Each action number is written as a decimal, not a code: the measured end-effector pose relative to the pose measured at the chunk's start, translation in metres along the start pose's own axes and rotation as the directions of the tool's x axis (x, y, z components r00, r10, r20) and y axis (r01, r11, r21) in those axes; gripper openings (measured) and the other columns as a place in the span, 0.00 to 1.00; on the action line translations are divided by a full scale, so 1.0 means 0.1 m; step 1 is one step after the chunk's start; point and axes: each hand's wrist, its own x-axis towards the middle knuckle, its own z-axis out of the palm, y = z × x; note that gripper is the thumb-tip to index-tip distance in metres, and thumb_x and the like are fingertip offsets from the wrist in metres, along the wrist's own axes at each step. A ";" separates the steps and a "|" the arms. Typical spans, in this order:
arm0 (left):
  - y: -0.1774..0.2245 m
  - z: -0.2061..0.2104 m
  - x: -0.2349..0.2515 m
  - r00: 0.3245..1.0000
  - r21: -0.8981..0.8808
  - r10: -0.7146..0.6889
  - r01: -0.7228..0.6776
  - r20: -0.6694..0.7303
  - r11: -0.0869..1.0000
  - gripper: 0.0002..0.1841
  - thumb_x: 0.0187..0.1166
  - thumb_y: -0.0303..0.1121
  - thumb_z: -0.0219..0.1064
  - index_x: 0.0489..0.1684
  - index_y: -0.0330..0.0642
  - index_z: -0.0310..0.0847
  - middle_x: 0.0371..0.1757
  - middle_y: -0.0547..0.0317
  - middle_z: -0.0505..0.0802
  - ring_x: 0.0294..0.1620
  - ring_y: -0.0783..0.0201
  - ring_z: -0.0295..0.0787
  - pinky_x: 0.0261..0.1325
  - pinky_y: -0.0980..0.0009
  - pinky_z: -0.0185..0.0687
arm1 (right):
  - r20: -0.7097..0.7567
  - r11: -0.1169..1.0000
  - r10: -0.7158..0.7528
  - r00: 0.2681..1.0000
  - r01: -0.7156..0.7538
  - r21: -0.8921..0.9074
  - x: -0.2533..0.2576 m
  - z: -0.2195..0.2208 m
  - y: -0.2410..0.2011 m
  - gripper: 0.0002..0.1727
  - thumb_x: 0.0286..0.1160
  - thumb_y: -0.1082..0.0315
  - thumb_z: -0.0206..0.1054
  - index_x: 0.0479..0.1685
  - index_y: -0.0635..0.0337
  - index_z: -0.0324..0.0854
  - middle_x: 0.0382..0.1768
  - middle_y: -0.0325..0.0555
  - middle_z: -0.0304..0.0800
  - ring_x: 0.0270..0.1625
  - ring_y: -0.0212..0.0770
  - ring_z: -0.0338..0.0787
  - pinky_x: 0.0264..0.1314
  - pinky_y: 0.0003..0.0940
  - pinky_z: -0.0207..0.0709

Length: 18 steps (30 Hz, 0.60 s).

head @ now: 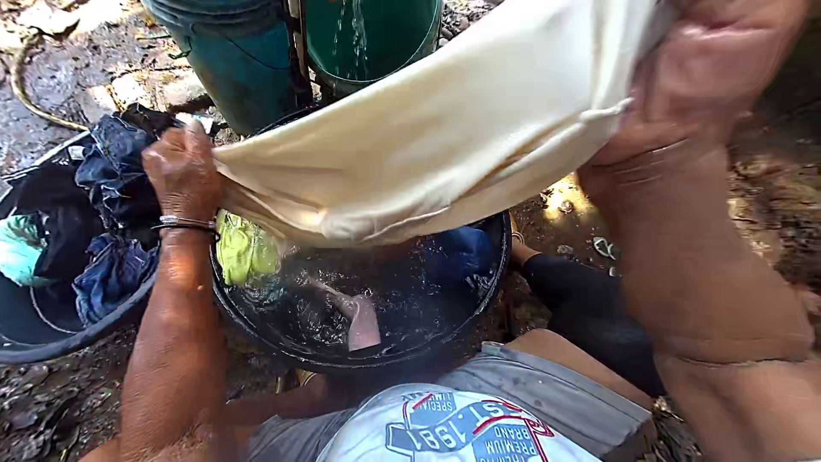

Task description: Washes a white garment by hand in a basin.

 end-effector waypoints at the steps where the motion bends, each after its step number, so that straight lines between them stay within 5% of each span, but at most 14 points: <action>1: -0.01 0.07 -0.04 0.995 0.094 -0.027 0.019 0.093 0.995 0.28 0.92 0.45 0.48 0.52 0.20 0.81 0.50 0.27 0.89 0.56 0.38 0.87 0.65 0.39 0.74 | -0.065 0.997 0.075 0.995 -0.073 0.028 -0.01 0.04 0.11 0.26 0.89 0.71 0.33 0.29 0.56 0.79 0.28 0.40 0.90 0.38 0.32 0.91 0.47 0.32 0.88; 2: -0.01 0.14 -0.10 0.981 0.147 -0.036 0.007 0.191 0.989 0.27 0.92 0.43 0.50 0.62 0.18 0.78 0.59 0.18 0.86 0.67 0.27 0.83 0.72 0.30 0.68 | -0.106 0.990 0.140 0.985 -0.137 0.033 -0.03 0.07 0.23 0.26 0.90 0.69 0.34 0.29 0.55 0.79 0.28 0.39 0.90 0.37 0.31 0.91 0.45 0.31 0.88; 4: 0.00 0.33 -0.27 0.958 0.098 0.040 -0.071 0.284 0.993 0.23 0.88 0.37 0.56 0.66 0.20 0.77 0.62 0.20 0.86 0.67 0.28 0.83 0.73 0.32 0.70 | -0.130 0.964 0.264 0.956 -0.260 0.046 -0.09 0.13 0.45 0.25 0.90 0.68 0.37 0.27 0.52 0.79 0.26 0.36 0.89 0.34 0.29 0.91 0.41 0.28 0.87; 7: 0.11 0.68 -0.69 0.916 -0.392 0.187 -0.036 0.355 0.919 0.14 0.78 0.29 0.63 0.55 0.28 0.83 0.49 0.46 0.92 0.49 0.61 0.90 0.58 0.60 0.86 | -0.092 0.909 0.417 0.904 -0.413 0.061 -0.20 0.27 0.71 0.23 0.89 0.68 0.40 0.29 0.51 0.79 0.28 0.36 0.89 0.35 0.29 0.90 0.42 0.29 0.87; 10: 0.22 1.01 -1.09 0.794 -0.663 0.272 0.207 0.544 0.719 0.07 0.73 0.22 0.61 0.36 0.37 0.86 0.37 0.64 0.93 0.40 0.73 0.89 0.52 0.68 0.88 | -0.063 0.901 0.433 0.899 -0.432 0.024 -0.23 0.44 0.79 0.21 0.89 0.70 0.43 0.29 0.52 0.79 0.28 0.36 0.89 0.36 0.28 0.90 0.43 0.27 0.87; 12: 0.26 1.15 -1.23 0.724 -0.542 0.211 0.258 0.657 0.800 0.08 0.75 0.23 0.61 0.32 0.39 0.86 0.33 0.66 0.92 0.37 0.76 0.87 0.49 0.69 0.86 | 0.009 0.908 0.417 0.909 -0.417 0.050 -0.25 0.55 0.73 0.21 0.90 0.70 0.42 0.29 0.53 0.79 0.28 0.37 0.89 0.36 0.28 0.90 0.43 0.27 0.87; 14: 0.32 1.19 -1.30 0.697 -0.321 0.108 0.183 0.709 0.929 0.07 0.78 0.21 0.63 0.41 0.29 0.88 0.38 0.48 0.92 0.41 0.60 0.88 0.53 0.56 0.83 | 0.094 0.919 0.379 0.921 -0.387 0.079 -0.29 0.71 0.62 0.22 0.90 0.72 0.41 0.27 0.53 0.78 0.27 0.37 0.89 0.34 0.28 0.91 0.41 0.27 0.87; 16: 0.17 1.34 -1.31 0.638 -0.079 0.027 0.052 0.769 0.996 0.15 0.78 0.19 0.64 0.61 0.23 0.83 0.58 0.30 0.90 0.63 0.40 0.87 0.73 0.44 0.76 | 0.198 0.918 0.370 0.908 -0.390 0.073 -0.37 0.87 0.53 0.23 0.87 0.73 0.41 0.26 0.54 0.79 0.26 0.37 0.89 0.34 0.29 0.90 0.39 0.29 0.87; 18: -0.04 1.55 -1.33 0.510 0.248 -0.168 -0.093 0.844 0.964 0.23 0.84 0.26 0.64 0.74 0.22 0.73 0.76 0.26 0.80 0.81 0.34 0.74 0.84 0.42 0.63 | 0.278 0.907 0.405 0.871 -0.420 -0.008 -0.44 0.98 0.53 0.22 0.84 0.73 0.43 0.22 0.52 0.78 0.24 0.34 0.88 0.32 0.28 0.89 0.37 0.29 0.86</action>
